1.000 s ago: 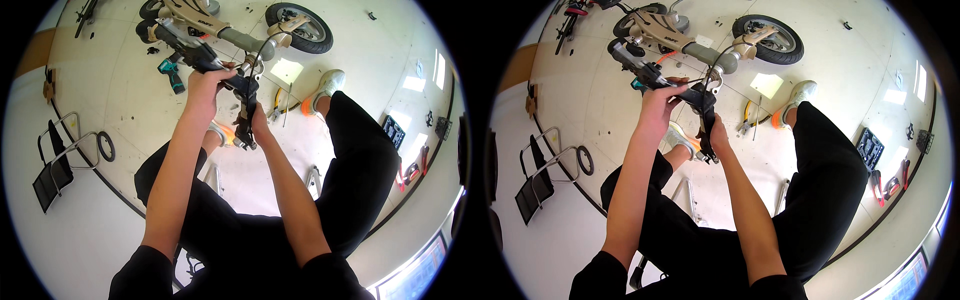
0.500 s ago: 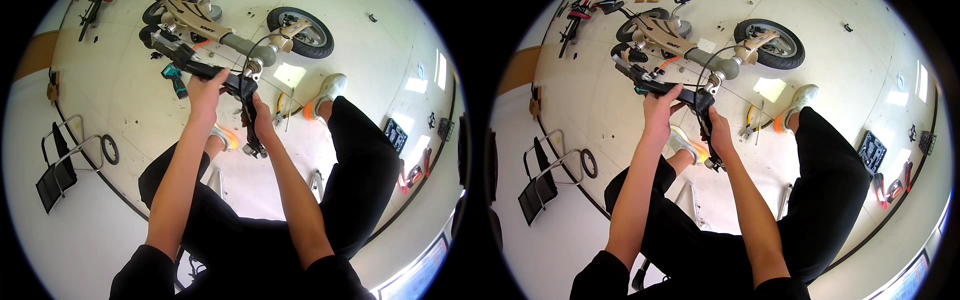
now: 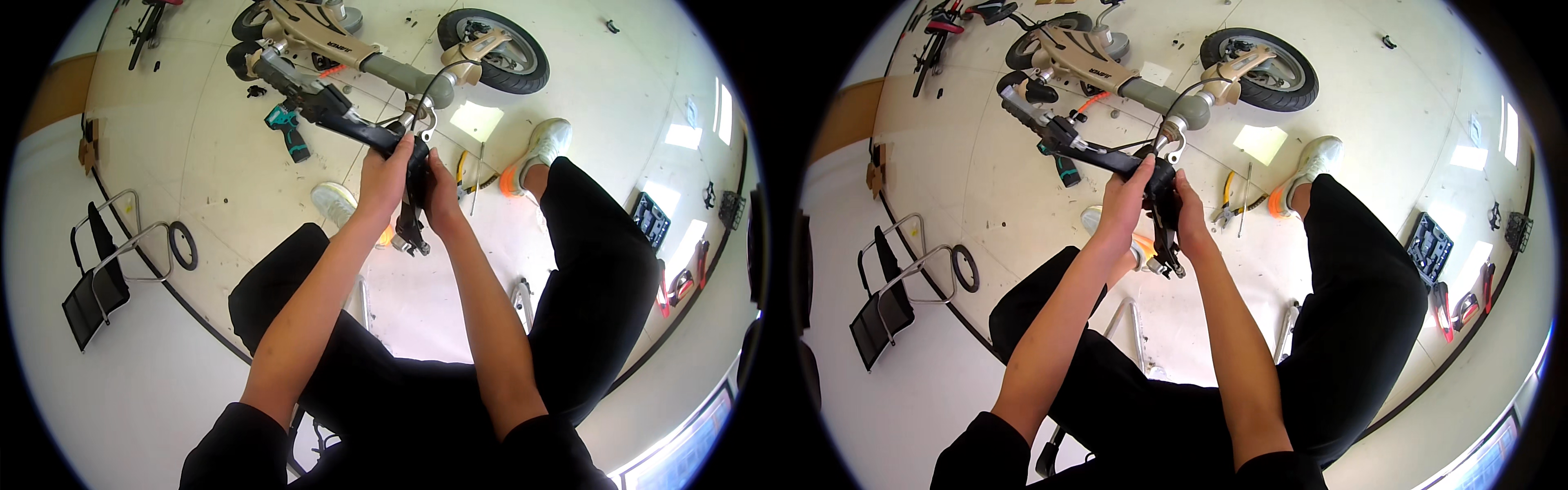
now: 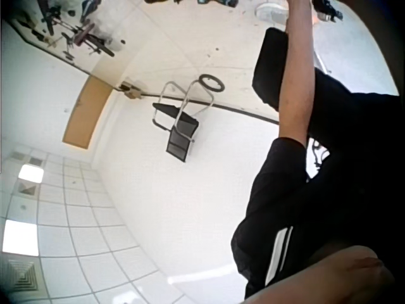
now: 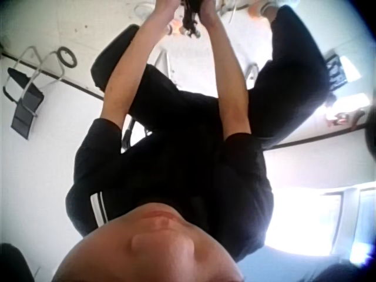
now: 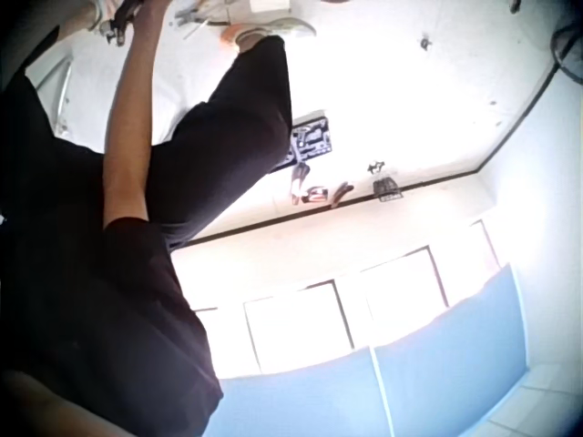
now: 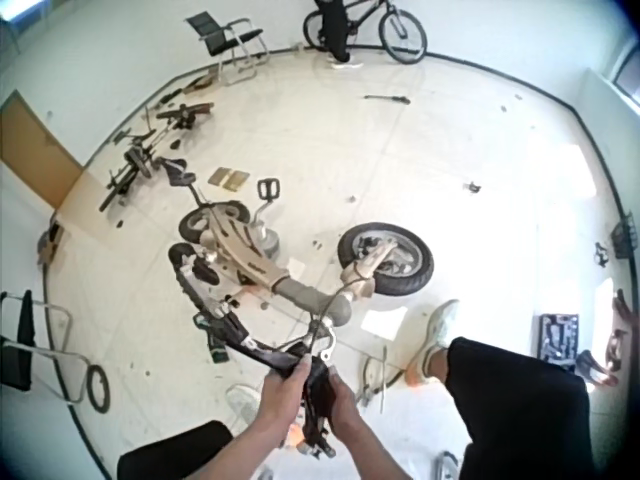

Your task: The person assembles a bicycle by attaching the handlebar to the frame and tightening the stem bolt. They then adjust the brake cables and secure the handlebar grips.

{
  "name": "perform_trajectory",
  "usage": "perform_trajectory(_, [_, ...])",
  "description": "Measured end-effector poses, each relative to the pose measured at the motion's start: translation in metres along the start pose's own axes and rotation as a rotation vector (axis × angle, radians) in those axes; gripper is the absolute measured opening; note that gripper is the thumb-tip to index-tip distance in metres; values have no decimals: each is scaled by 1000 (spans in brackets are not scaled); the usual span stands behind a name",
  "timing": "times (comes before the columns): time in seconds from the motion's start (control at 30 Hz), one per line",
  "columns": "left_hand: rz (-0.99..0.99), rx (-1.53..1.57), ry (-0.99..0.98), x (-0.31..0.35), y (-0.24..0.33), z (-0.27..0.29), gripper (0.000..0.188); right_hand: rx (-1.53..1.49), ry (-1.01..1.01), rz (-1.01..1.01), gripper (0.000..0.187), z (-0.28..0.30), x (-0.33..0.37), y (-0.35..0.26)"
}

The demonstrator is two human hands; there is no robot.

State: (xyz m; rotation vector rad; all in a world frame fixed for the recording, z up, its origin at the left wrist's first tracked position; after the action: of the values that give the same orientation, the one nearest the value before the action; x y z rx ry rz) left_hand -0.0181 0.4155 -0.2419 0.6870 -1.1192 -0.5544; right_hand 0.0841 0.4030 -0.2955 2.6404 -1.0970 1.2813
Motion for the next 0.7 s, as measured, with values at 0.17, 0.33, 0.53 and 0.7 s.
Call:
perform_trajectory(0.17, [-204,-94,-38,-11,-23,-14,46,-60,-8,117,52,18,-27,13])
perform_trajectory(0.33, [-257,-81,-68,-29,-20,-28,50,-14,16,126,53,24,-33,-3])
perform_trajectory(0.53, [-251,-37,-99,-36,-24,-34,53,105,114,61,52,30,-30,-29])
perform_trajectory(0.7, [-274,-25,-39,-28,-17,-38,59,-27,134,236,53,23,-52,-76])
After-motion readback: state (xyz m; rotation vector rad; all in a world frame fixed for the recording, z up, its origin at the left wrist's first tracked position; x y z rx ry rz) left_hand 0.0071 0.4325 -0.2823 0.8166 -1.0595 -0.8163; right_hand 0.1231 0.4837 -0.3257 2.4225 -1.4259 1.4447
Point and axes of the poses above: each hand's wrist, its own x-axis away from the middle knuckle, its own z-axis out of the back of the hand, y = z × x, the point moved 1 cm from there along -x, towards the middle knuckle, and after that the axes turned 8 degrees about -x, right-handed, at the moved point
